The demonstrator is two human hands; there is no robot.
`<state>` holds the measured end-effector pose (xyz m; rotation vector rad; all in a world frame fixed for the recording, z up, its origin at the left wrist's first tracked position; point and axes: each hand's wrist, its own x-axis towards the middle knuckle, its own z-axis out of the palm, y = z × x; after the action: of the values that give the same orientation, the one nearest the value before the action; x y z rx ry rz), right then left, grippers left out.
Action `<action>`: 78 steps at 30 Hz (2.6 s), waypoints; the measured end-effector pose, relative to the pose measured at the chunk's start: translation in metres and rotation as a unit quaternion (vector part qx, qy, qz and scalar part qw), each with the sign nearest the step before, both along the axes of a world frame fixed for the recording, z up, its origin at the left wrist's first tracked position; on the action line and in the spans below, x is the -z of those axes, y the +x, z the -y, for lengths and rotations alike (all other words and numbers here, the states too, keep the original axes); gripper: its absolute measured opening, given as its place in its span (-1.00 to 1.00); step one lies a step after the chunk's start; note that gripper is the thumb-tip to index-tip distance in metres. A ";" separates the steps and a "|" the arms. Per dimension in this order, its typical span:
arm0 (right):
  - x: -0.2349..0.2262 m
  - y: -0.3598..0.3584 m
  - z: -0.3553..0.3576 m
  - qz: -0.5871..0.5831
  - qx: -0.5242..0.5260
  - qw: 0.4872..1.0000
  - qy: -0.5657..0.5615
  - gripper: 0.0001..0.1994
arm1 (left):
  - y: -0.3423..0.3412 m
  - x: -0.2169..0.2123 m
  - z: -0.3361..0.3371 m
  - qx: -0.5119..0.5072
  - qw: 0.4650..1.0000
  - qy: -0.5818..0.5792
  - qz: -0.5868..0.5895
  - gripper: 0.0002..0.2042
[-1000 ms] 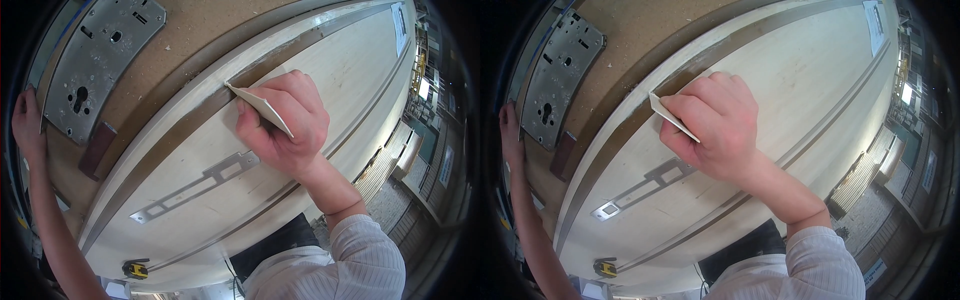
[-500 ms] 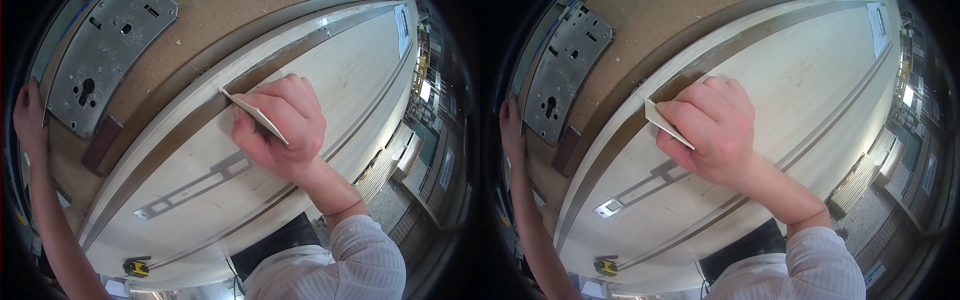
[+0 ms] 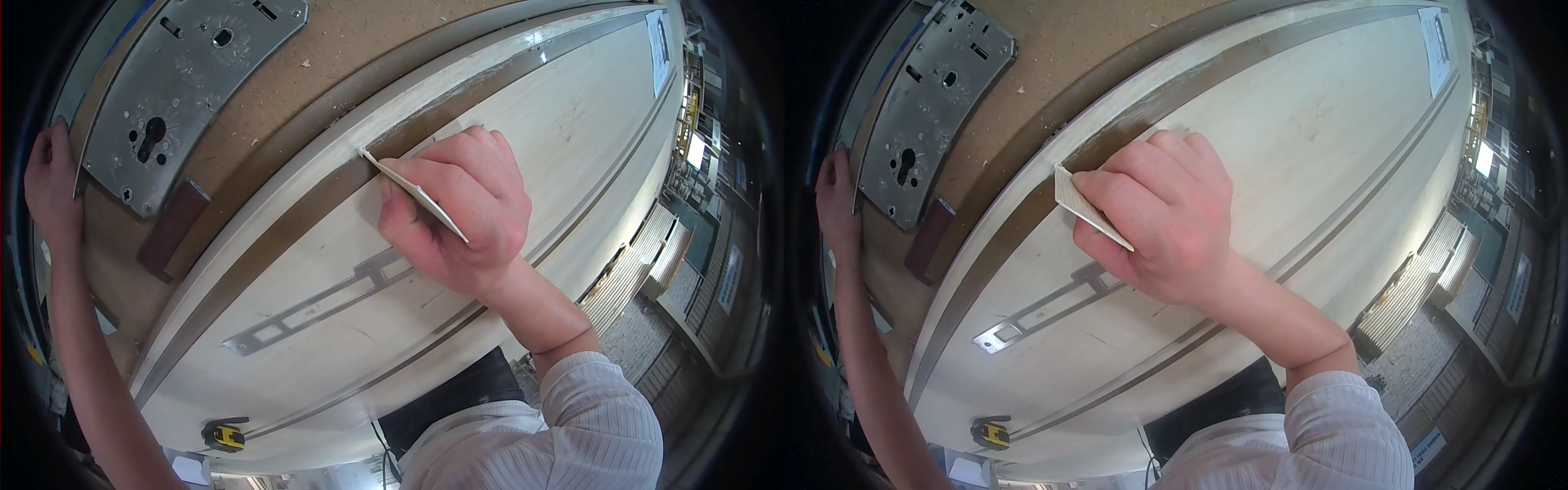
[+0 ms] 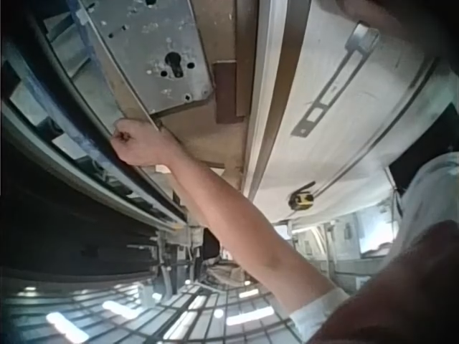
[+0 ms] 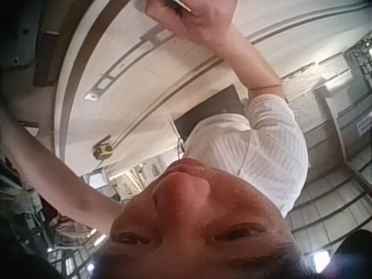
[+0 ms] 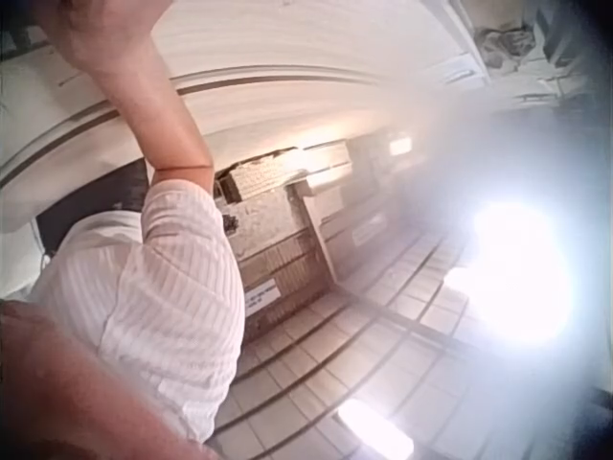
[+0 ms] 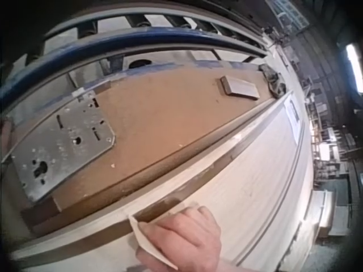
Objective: The recorder uses a small block to scrape and clean the edges of a large wood panel on a factory workbench.
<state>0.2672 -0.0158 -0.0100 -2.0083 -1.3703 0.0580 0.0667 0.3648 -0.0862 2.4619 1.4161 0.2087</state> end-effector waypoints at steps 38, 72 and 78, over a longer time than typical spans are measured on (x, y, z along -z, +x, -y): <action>-0.004 -0.015 -0.001 -0.021 0.041 0.999 -0.005 -0.76 | 0.005 -0.006 0.006 -0.020 0.999 0.013 -0.024 -0.55; -0.026 0.026 0.063 -0.205 0.059 0.976 0.030 -0.90 | 0.010 -0.010 0.015 -0.060 0.998 0.011 -0.013 -0.64; -0.019 0.049 0.080 -0.238 0.042 0.967 0.076 -0.90 | 0.016 -0.016 0.022 -0.045 0.999 0.007 0.020 -0.61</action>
<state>0.3160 -0.0956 0.0093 -1.7712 -0.9534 0.3618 0.0828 0.3423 -0.0701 2.3923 1.5158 0.2863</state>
